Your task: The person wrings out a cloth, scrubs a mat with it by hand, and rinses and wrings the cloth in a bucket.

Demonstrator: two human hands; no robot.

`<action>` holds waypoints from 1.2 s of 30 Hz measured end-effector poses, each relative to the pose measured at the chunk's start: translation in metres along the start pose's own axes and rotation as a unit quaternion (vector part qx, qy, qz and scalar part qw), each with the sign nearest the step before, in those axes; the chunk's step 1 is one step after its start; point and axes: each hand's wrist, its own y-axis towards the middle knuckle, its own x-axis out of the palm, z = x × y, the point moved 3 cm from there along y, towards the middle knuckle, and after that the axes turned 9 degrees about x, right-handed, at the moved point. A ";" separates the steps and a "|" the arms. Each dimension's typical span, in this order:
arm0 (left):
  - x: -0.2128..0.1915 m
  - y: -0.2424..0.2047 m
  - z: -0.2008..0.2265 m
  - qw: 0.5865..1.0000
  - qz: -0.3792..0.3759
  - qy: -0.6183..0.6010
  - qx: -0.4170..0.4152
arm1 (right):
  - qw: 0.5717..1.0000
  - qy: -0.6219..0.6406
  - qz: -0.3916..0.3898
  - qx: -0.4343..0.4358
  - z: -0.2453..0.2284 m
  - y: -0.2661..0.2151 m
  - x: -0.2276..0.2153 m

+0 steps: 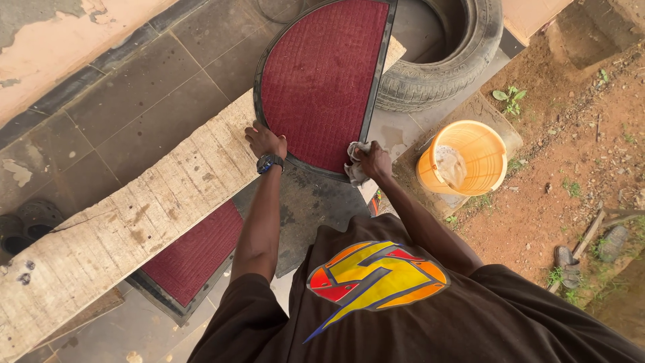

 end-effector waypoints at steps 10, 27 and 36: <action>0.064 0.017 -0.009 0.843 0.241 0.321 0.358 | 0.984 0.112 0.132 -0.046 -0.050 0.004 -0.065; 0.046 0.007 0.007 0.953 -0.133 0.175 0.206 | 0.950 -0.135 0.080 -0.270 -0.134 0.033 0.037; 0.039 0.004 0.014 0.949 -0.169 0.191 0.188 | 0.965 -0.021 0.074 -0.250 -0.095 0.134 0.001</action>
